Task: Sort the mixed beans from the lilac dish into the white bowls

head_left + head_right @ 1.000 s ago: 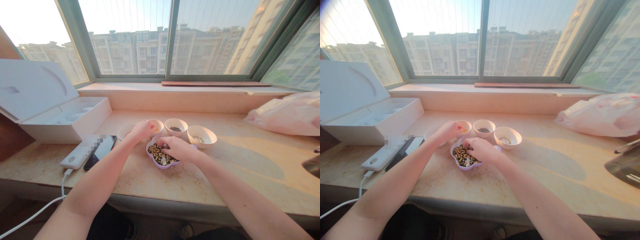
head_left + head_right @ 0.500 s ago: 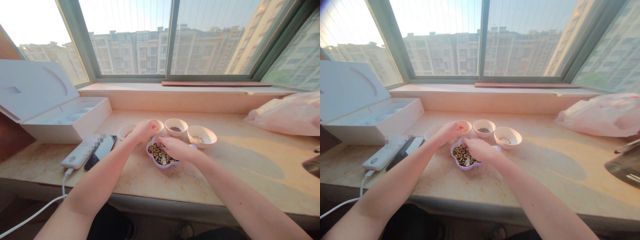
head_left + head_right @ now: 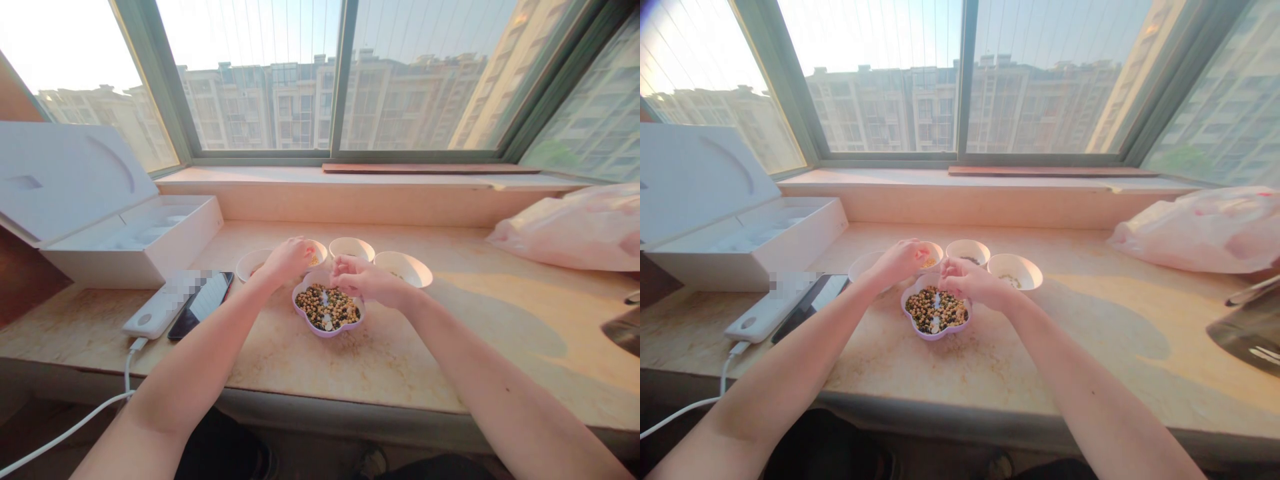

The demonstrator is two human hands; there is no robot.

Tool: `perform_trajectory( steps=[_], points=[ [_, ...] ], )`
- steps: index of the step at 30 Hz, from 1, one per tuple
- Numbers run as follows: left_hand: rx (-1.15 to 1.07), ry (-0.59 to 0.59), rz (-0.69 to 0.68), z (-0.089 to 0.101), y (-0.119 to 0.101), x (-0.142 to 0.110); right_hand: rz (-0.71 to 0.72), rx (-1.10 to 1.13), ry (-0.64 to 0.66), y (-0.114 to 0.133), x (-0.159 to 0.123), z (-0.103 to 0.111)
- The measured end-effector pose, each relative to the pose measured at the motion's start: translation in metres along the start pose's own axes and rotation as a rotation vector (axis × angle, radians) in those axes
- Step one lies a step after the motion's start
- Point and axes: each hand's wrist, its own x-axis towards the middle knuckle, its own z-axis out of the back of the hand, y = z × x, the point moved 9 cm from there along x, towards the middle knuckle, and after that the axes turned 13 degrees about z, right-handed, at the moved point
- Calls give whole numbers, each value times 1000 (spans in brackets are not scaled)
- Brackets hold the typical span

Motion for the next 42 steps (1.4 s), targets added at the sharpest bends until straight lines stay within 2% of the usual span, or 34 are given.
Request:
perform_trajectory(
  steps=[3, 7, 9, 11, 14, 17, 19, 21, 24, 28, 35, 42],
  points=[
    [-39, -25, -49, 6, -12, -5, -26, 203, -26, -2, -2, 3],
    [-66, 4, -187, 5, -33, -13, -28, 311, -36, 1, -3, 3],
    [-6, 79, -248, -3, -42, -19, -18, 317, -45, 3, -4, 7],
    [92, 217, -290, -17, -48, -27, 19, 292, -83, 7, -6, 19],
    [200, 415, -330, -32, -54, -44, 76, 110, -197, 10, -9, 54],
    [217, 477, -374, -35, -61, -55, 18, -271, -391, 5, -20, 103],
    [206, 492, -396, -36, -65, -59, -33, -614, -464, 8, -28, 128],
    [192, 513, -398, -38, -65, -58, -106, -848, -428, 6, -31, 138],
    [180, 534, -399, -42, -65, -56, -247, -988, -283, -8, -33, 141],
    [161, 565, -395, -45, -65, -54, -359, -1039, -195, -22, -37, 143],
    [95, 560, -370, -49, -59, -50, -397, -1083, -136, -32, -37, 145],
    [70, 558, -288, -47, -51, -45, -449, -1075, -128, -37, -39, 147]
  ],
)
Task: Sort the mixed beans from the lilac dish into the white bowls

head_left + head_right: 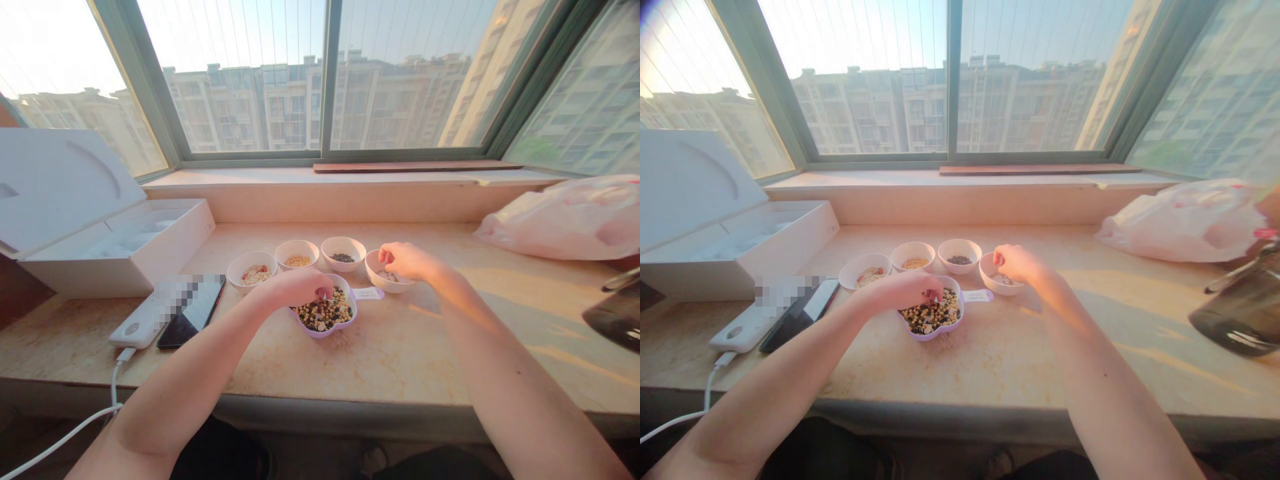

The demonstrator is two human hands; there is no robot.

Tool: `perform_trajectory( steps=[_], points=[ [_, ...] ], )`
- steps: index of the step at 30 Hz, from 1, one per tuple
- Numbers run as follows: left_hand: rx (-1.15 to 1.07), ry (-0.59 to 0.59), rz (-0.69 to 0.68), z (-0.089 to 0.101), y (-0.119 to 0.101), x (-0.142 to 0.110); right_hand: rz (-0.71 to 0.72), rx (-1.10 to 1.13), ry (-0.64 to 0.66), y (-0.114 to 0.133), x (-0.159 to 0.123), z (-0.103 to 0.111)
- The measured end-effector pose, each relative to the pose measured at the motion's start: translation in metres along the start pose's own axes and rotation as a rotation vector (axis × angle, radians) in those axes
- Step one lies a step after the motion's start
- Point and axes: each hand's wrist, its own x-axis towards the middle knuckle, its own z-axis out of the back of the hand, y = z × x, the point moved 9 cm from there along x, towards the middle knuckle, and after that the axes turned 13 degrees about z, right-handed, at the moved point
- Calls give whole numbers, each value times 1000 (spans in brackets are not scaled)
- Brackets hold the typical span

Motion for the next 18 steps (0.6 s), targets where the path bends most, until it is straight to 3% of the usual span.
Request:
perform_trajectory(
  steps=[4, 8, 13, 18],
  points=[
    [-80, -31, 4, 4, 2, -1, -27, 19, -28, -1, -1, 1],
    [-144, -150, 11, 19, 9, 2, 8, 15, -144, 13, -6, 15],
    [-212, -432, 58, 52, 28, -3, 169, 152, -290, 66, -22, 28],
    [-227, -588, 161, 65, 52, -6, 454, 358, -211, 131, -33, 8]
  ],
)
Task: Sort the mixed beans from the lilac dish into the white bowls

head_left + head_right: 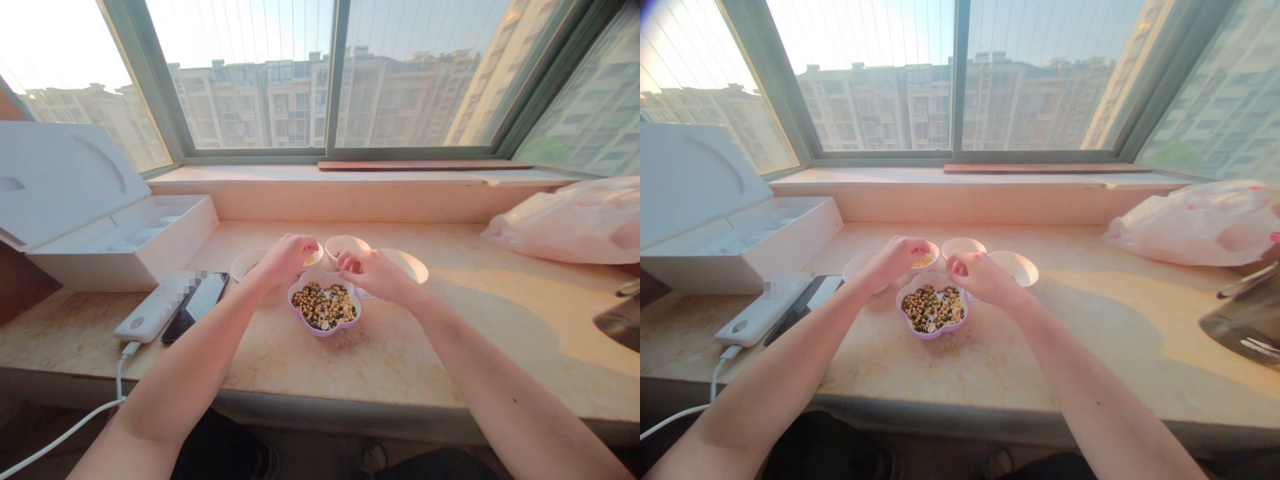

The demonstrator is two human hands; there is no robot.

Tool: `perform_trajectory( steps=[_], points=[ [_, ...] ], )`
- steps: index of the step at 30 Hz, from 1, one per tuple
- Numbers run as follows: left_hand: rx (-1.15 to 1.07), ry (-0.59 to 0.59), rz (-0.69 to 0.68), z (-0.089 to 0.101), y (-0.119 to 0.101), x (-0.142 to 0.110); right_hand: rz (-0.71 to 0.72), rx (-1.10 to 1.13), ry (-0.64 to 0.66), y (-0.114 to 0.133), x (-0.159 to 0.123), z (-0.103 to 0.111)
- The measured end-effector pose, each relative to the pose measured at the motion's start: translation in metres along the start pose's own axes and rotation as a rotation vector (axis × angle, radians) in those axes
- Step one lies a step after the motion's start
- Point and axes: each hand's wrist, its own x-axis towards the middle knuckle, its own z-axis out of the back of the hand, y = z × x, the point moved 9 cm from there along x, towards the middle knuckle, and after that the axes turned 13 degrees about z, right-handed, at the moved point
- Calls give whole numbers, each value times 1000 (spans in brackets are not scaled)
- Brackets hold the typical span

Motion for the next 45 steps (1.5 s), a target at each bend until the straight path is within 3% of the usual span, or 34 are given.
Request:
perform_trajectory(
  steps=[4, 8, 13, 25, 45],
  points=[
    [62, -32, 47, -4, 17, 8, 171, 129, 189, 30, 4, -43],
    [93, -16, 91, -13, 33, 13, 234, 79, 260, 43, 5, -62],
    [114, 54, 111, -22, 38, 13, 199, 44, 258, 41, 8, -65],
    [128, 99, 128, -25, 39, 13, 224, 101, 262, 30, 14, -75],
    [167, 67, 85, -23, 32, 11, 225, 182, 214, 31, 12, -61]
  ],
)
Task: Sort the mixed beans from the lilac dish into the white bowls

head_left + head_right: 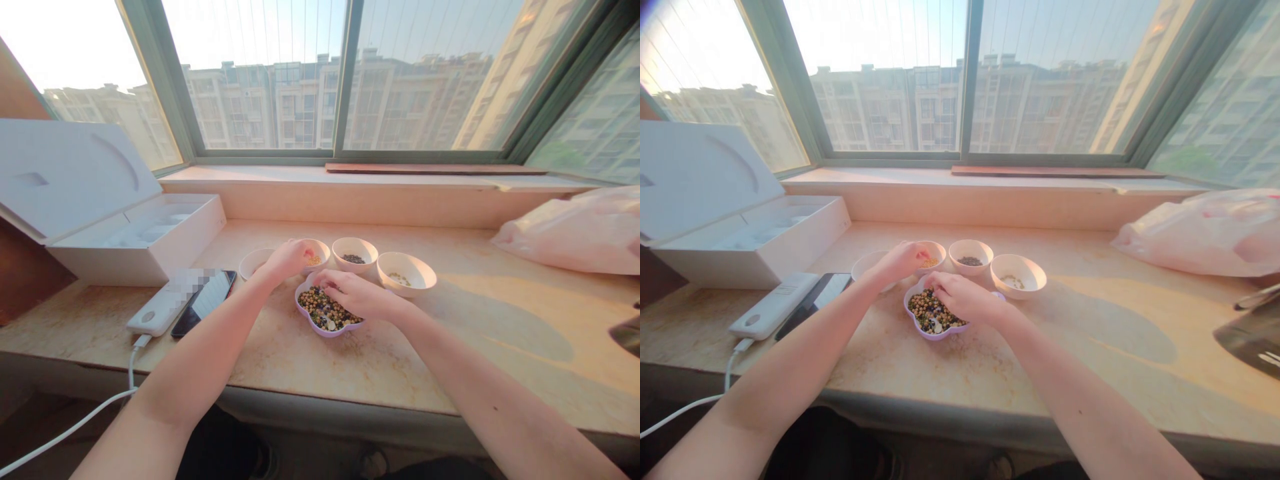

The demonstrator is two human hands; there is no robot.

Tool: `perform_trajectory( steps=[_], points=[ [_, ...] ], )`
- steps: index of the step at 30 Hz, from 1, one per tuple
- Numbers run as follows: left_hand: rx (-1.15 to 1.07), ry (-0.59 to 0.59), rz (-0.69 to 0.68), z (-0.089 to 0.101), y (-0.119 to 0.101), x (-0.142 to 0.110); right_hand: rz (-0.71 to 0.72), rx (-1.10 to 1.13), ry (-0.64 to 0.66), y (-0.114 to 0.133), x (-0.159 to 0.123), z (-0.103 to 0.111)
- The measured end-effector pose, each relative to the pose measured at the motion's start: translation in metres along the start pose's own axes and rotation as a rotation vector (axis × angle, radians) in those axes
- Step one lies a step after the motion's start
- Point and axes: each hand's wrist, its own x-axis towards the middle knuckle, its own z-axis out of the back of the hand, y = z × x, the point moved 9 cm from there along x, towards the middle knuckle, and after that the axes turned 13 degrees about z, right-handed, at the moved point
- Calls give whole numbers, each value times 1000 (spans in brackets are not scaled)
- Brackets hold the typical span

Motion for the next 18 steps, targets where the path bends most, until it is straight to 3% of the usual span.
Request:
perform_trajectory(
  steps=[8, 18],
  points=[
    [12, -16, -38, 4, -7, -3, -2, 21, -75, 1, 3, 3],
    [27, -21, -69, 6, -11, -4, 21, 68, -63, 1, 2, 2]
  ],
)
